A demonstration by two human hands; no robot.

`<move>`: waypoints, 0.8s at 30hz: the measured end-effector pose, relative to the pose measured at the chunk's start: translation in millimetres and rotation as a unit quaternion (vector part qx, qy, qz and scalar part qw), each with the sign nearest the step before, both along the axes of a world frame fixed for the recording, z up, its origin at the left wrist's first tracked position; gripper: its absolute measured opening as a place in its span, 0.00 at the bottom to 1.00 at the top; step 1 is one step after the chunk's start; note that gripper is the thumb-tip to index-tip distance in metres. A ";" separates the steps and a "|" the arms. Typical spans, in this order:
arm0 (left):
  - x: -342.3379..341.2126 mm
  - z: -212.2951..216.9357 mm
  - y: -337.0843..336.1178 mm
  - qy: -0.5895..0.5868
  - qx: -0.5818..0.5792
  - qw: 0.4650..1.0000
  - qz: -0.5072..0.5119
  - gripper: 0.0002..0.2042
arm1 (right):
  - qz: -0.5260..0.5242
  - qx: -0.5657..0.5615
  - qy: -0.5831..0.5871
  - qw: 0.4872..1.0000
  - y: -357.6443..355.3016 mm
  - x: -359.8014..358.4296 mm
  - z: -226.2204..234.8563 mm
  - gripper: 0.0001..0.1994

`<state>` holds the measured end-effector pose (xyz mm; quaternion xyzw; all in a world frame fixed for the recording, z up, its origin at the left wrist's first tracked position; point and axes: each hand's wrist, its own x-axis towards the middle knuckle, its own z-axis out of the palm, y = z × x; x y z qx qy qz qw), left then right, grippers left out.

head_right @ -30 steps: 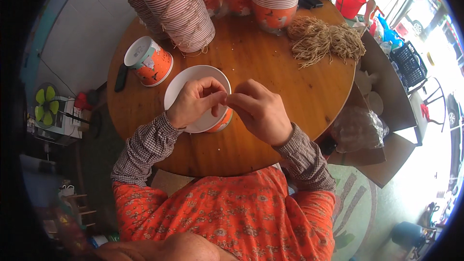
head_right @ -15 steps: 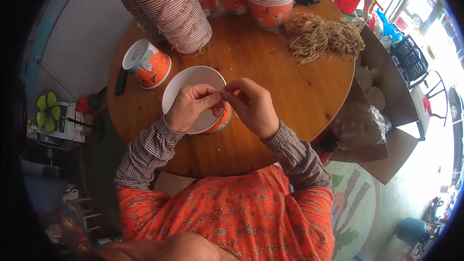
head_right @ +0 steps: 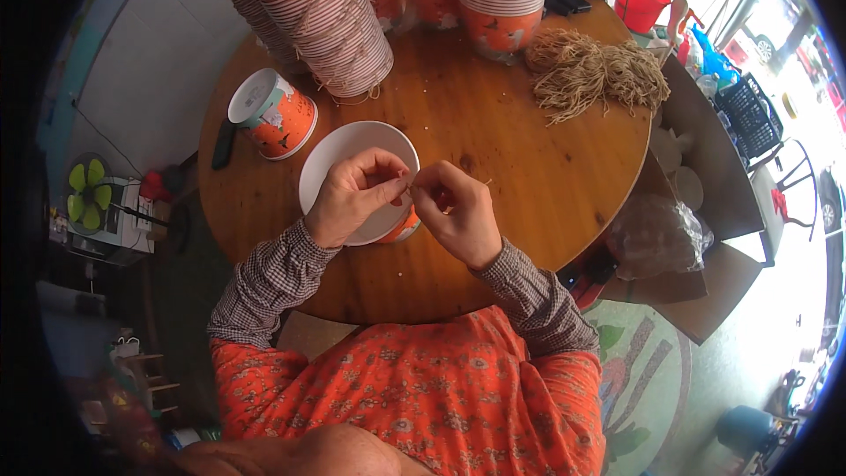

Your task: Attaching string handles to festive paper buckets at a wooden table.

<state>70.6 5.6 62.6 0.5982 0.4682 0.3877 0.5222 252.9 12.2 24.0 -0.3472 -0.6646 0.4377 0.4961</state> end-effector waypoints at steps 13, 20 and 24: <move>4.2 -0.3 -8.0 0.216 0.357 0.908 0.048 0.08 | 0.046 -0.095 0.108 0.989 -3.9 -6.1 -7.6 0.03; 8.3 3.4 -10.6 0.204 0.361 0.909 0.053 0.07 | 0.052 -0.106 0.103 0.988 -4.4 -5.0 -2.9 0.03; 4.8 6.7 -6.6 0.166 0.288 0.943 0.028 0.04 | 0.031 -0.120 0.089 0.988 -3.7 -4.8 -3.1 0.03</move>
